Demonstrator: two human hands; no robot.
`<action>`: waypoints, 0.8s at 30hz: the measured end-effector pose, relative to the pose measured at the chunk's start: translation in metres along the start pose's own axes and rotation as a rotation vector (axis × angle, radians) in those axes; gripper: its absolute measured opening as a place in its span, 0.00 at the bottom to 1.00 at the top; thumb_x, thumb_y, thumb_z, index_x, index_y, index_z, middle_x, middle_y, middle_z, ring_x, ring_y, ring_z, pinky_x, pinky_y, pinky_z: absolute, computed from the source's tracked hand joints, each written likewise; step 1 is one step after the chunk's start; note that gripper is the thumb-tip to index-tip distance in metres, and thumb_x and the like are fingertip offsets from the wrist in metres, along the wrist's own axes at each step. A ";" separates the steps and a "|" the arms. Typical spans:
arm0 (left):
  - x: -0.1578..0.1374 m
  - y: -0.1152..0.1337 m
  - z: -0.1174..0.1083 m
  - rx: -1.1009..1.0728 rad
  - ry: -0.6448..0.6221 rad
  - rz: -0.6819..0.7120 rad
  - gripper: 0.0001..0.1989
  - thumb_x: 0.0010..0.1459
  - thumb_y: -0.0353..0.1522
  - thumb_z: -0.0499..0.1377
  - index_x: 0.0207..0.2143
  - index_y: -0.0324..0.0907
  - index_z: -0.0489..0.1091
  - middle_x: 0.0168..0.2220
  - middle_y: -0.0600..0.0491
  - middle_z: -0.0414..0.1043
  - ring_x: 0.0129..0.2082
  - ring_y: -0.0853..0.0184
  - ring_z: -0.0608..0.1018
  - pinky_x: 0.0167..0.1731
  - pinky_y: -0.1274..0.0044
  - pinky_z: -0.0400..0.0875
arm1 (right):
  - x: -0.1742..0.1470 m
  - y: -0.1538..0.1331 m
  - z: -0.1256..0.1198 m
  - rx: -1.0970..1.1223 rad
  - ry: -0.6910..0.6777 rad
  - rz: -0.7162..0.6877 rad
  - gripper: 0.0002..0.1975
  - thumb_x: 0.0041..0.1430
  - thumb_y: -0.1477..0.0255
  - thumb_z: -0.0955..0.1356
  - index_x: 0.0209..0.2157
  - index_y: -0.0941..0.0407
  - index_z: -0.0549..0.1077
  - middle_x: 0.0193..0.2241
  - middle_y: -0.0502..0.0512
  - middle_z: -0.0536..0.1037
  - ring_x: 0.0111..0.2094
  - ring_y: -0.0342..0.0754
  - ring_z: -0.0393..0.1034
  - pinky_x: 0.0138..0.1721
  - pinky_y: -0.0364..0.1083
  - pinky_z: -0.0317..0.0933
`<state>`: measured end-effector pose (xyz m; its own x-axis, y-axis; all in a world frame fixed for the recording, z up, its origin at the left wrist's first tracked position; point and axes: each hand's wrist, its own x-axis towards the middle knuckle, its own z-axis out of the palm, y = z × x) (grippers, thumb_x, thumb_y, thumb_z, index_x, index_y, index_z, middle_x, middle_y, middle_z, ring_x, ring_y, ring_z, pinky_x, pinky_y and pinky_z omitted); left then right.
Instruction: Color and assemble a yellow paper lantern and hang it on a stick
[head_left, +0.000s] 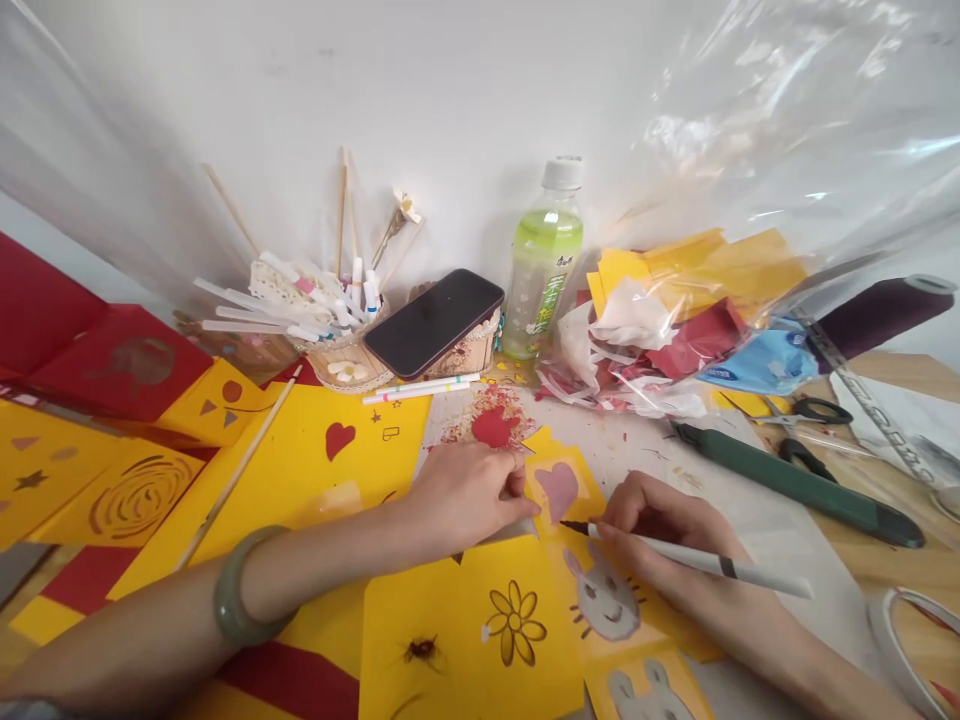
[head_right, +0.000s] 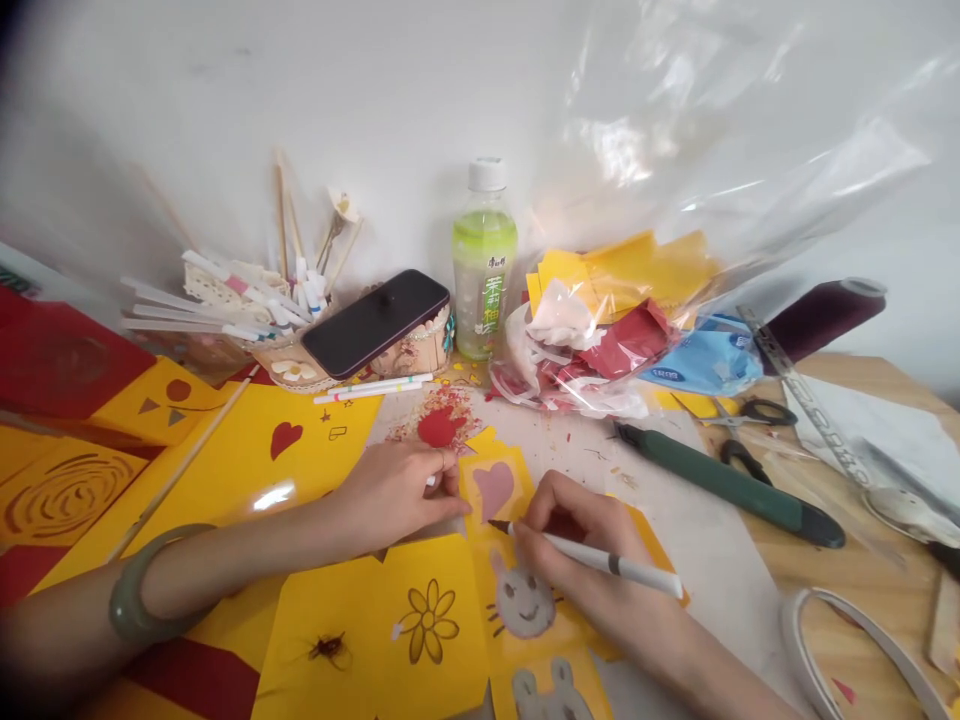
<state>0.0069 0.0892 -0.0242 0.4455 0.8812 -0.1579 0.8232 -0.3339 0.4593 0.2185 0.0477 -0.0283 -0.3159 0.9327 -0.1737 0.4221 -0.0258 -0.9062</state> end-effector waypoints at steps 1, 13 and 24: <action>0.000 0.000 -0.001 -0.002 -0.006 -0.003 0.10 0.51 0.41 0.58 0.27 0.44 0.69 0.27 0.57 0.74 0.30 0.65 0.74 0.29 0.76 0.62 | 0.000 0.000 0.000 -0.009 -0.005 0.006 0.11 0.57 0.67 0.63 0.23 0.54 0.60 0.22 0.47 0.65 0.22 0.41 0.56 0.22 0.41 0.51; 0.002 0.001 -0.003 -0.012 -0.053 0.004 0.09 0.53 0.40 0.57 0.27 0.44 0.69 0.28 0.57 0.73 0.30 0.65 0.74 0.31 0.74 0.62 | -0.001 -0.007 0.002 -0.070 -0.040 0.063 0.13 0.58 0.65 0.62 0.22 0.54 0.61 0.20 0.47 0.64 0.21 0.42 0.57 0.20 0.41 0.52; 0.001 -0.001 0.000 -0.014 -0.033 0.024 0.10 0.53 0.41 0.58 0.27 0.44 0.70 0.28 0.56 0.73 0.30 0.66 0.73 0.30 0.76 0.62 | 0.000 -0.010 0.004 -0.089 0.023 0.045 0.14 0.56 0.64 0.62 0.20 0.54 0.61 0.18 0.48 0.66 0.19 0.41 0.56 0.18 0.41 0.52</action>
<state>0.0059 0.0903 -0.0247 0.4769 0.8614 -0.1747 0.8071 -0.3503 0.4753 0.2109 0.0465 -0.0212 -0.2755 0.9395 -0.2037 0.5097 -0.0369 -0.8596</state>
